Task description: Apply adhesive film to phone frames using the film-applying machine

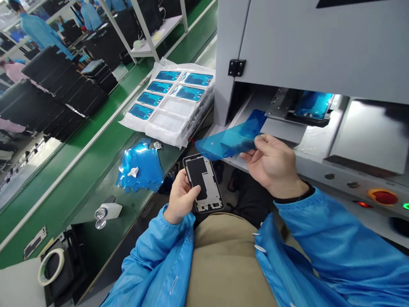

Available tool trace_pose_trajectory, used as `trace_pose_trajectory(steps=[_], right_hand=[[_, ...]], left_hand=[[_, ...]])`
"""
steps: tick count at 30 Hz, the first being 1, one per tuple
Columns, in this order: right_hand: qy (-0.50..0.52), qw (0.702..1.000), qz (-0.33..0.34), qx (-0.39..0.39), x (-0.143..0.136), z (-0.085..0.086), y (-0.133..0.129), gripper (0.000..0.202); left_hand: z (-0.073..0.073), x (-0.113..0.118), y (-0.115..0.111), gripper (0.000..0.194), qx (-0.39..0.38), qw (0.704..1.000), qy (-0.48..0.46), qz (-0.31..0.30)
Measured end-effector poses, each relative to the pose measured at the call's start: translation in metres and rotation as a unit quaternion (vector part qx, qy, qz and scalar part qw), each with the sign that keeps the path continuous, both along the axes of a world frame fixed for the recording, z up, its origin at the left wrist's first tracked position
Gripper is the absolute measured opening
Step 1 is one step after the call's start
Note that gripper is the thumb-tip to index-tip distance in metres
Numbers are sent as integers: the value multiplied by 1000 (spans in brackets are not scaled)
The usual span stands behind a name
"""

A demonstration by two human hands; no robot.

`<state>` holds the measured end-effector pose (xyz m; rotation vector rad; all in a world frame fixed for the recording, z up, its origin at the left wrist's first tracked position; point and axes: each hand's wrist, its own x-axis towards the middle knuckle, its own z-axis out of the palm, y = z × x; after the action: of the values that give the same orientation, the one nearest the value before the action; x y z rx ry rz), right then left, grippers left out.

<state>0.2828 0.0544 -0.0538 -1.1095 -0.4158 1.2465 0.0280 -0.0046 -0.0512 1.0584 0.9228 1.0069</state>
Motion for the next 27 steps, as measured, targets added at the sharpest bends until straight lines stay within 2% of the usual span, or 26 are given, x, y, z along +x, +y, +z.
trace_pose_trajectory(steps=[1,3,6,8,10,12,15,16,18,21,23,25,26,27], right_hand=[[-4,1000,17,6,-3,4,1,31],[-43,997,60,35,-11,12,2,40],[-159,974,131,92,-25,23,1,56],[-214,952,187,111,-34,27,2,59],[-223,945,206,125,-39,29,8,59],[-190,960,150,142,-39,25,20,55],[-109,979,19,170,-39,14,48,46],[-91,980,-4,178,-42,8,56,42],[-82,977,0,196,-59,-3,68,34],[-129,960,51,244,-112,-15,71,22],[-197,933,113,279,-160,-19,68,16],[-286,882,221,302,-207,-21,68,18],[-333,848,280,304,-227,-22,69,24],[-368,799,354,318,-244,-24,71,26]], left_hand=[[-1,-3,-1,51,8,999,34,-3],[-3,-11,-1,48,33,986,159,-21],[-2,-21,0,55,77,920,379,-69],[-1,-27,1,56,91,882,453,-97],[0,-34,0,54,86,874,469,-90],[0,-44,-2,52,72,893,442,-54],[5,-61,-8,50,48,956,290,0],[8,-66,-11,49,43,974,224,11],[18,-73,-19,48,34,993,113,27],[39,-75,-30,55,22,998,36,49],[54,-70,-36,60,9,998,16,53],[68,-62,-39,62,1,999,1,44],[75,-58,-39,62,3,999,-7,38],[80,-55,-40,61,8,999,-15,33]])
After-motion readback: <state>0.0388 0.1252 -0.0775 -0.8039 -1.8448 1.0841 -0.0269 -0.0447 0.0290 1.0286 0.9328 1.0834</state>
